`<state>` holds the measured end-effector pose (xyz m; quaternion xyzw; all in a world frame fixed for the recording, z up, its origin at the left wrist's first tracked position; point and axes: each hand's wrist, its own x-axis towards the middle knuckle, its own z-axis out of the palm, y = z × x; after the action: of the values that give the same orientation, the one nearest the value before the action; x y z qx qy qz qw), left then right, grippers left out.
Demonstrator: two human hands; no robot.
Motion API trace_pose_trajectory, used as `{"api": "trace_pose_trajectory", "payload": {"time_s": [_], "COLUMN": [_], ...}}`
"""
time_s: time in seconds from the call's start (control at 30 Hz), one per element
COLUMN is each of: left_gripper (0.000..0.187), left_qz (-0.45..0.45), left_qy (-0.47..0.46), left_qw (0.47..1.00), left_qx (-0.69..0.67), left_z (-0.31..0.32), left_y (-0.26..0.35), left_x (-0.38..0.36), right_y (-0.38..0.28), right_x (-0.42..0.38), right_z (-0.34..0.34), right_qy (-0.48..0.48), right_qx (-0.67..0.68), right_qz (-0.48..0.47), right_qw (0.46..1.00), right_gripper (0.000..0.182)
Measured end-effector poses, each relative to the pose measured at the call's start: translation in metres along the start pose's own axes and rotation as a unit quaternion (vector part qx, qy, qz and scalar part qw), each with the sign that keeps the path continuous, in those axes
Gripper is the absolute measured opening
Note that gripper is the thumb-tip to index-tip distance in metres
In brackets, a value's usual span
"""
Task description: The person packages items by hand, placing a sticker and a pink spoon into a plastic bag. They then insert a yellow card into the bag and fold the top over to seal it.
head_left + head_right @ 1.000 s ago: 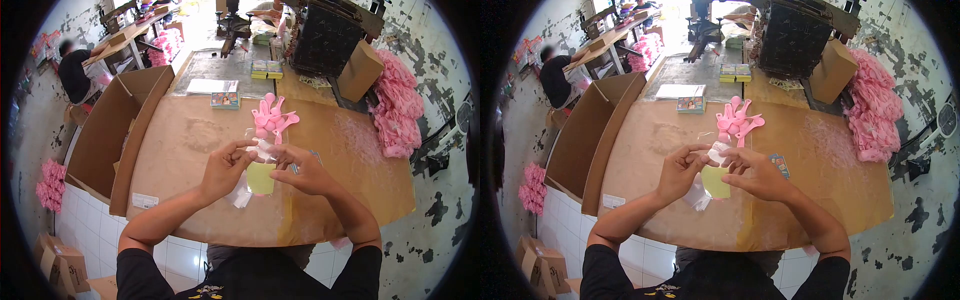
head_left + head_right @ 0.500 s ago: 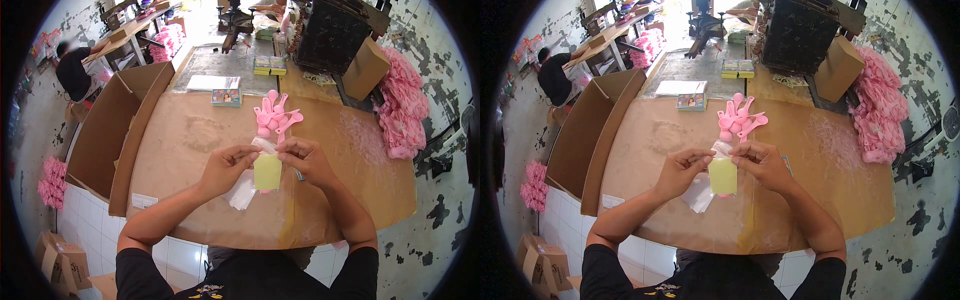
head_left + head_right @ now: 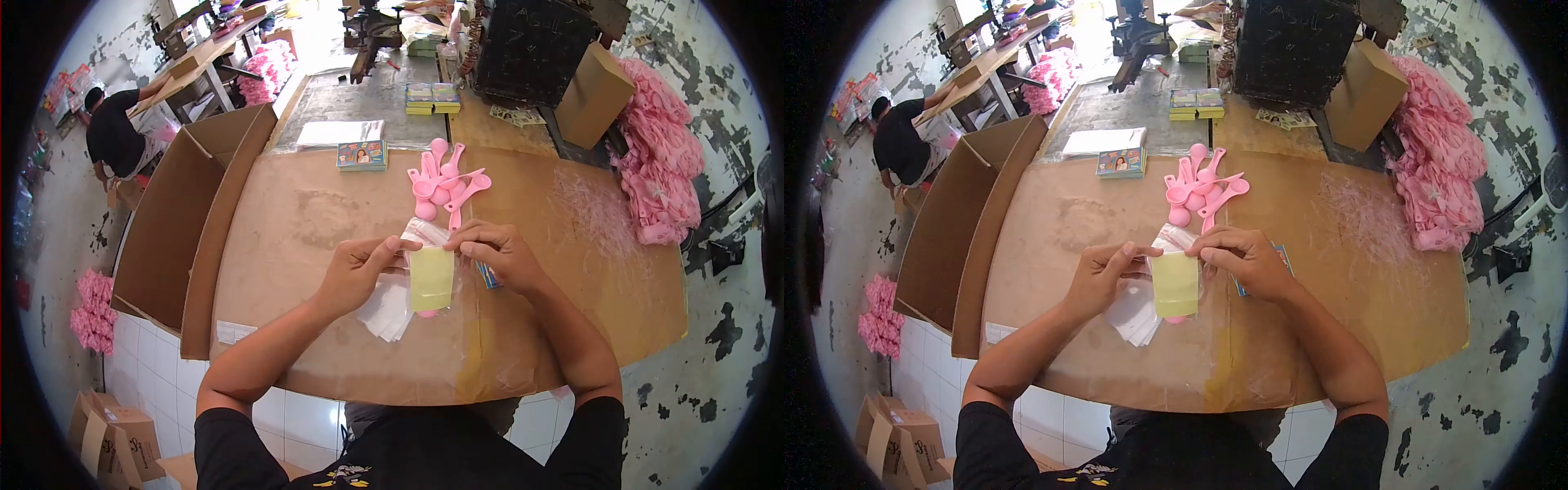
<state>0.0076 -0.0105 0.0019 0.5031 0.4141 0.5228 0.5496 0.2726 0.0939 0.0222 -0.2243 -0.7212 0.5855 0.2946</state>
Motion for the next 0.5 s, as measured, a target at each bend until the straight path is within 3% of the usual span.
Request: {"api": "trace_pose_trajectory", "payload": {"time_s": [0.13,0.3,0.4,0.5], "left_gripper": [0.025,0.024,0.029,0.037], "left_qz": [0.007,0.004,0.015,0.042], "left_qy": [0.004,0.013,0.022,0.042], "left_qw": [0.996,0.998,0.999,0.998], "left_qx": [0.086,0.061,0.036,-0.002], "left_z": [0.006,0.007,0.006,0.012], "left_y": [0.005,0.006,0.008,0.010], "left_x": [0.000,0.001,0.003,0.004], "right_y": [-0.004,0.002,0.000,-0.005], "right_x": [-0.002,-0.002,-0.003,-0.005], "right_z": [0.006,0.010,0.010,0.014], "right_qy": [0.014,0.016,-0.053,-0.045], "right_qx": [-0.059,0.042,0.027,0.029], "right_qz": [0.010,0.032,0.043,0.064], "right_qw": [0.998,0.998,0.997,0.996], "right_gripper": [0.017,0.035,0.045,0.042]}}
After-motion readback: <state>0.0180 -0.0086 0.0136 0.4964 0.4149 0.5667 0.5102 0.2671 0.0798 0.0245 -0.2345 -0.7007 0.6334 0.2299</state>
